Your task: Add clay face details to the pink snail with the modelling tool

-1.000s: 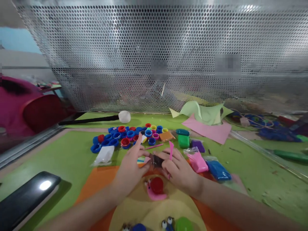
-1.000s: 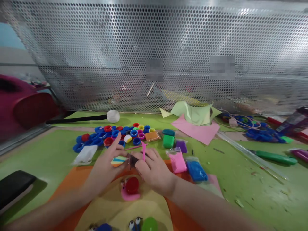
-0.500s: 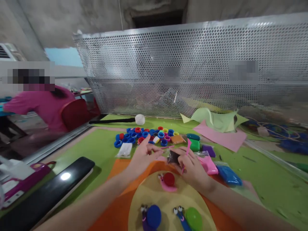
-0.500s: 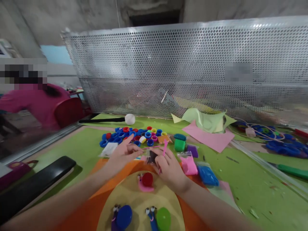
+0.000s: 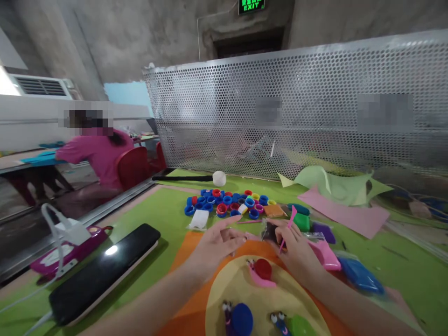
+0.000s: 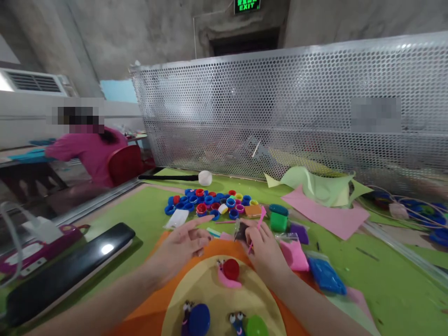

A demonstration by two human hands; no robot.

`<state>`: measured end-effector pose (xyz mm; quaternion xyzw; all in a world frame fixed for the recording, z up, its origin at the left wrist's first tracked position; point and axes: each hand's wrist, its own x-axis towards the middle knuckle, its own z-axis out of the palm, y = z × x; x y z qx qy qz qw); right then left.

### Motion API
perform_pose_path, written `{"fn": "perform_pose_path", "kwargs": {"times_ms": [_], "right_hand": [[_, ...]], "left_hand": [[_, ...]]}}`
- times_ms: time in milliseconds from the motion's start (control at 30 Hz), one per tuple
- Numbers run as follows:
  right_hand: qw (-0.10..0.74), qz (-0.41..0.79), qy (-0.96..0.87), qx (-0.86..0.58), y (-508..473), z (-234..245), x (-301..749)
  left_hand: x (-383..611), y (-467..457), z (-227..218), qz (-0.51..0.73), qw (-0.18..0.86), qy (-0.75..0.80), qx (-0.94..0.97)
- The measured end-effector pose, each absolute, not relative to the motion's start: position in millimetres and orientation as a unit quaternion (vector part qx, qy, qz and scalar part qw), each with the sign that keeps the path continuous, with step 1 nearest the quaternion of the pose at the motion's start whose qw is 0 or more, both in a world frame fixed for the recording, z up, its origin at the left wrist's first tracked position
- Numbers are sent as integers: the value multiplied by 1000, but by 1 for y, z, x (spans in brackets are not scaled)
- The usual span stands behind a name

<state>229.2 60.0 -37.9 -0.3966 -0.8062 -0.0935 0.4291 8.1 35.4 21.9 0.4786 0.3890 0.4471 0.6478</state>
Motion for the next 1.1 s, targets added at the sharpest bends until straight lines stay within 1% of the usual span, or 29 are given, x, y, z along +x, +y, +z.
{"fn": "perform_pose_path", "kwargs": {"times_ms": [167, 333, 567, 667, 767, 867, 933, 967, 1000, 1100], "right_hand": [[412, -87, -799, -429, 68, -45, 233], [398, -78, -797, -447, 70, -49, 233], [373, -72, -802, -461, 70, -54, 237], [360, -79, -804, -467, 70, -57, 239], [354, -87, -805, -468, 71, -60, 242], [362, -93, -809, -454, 71, -60, 243], [366, -95, -811, -447, 71, -59, 243], [366, -96, -810, -447, 71, -59, 242], [366, -97, -809, -450, 71, -58, 242], [361, -102, -804, -462, 71, -58, 241]], "left_hand": [[4, 28, 34, 478, 695, 324, 429], [-8, 16, 50, 503, 730, 227, 403], [-13, 9, 58, 484, 790, 31, 376], [-13, 9, 57, 452, 806, 15, 382], [-13, 1, 56, 441, 832, 18, 337], [-13, -9, 54, 485, 832, 65, 261], [-14, -11, 52, 509, 821, 74, 249], [-14, -10, 51, 478, 833, 63, 271], [-15, -7, 51, 413, 855, 31, 313], [-16, 2, 51, 391, 847, -10, 360]]}}
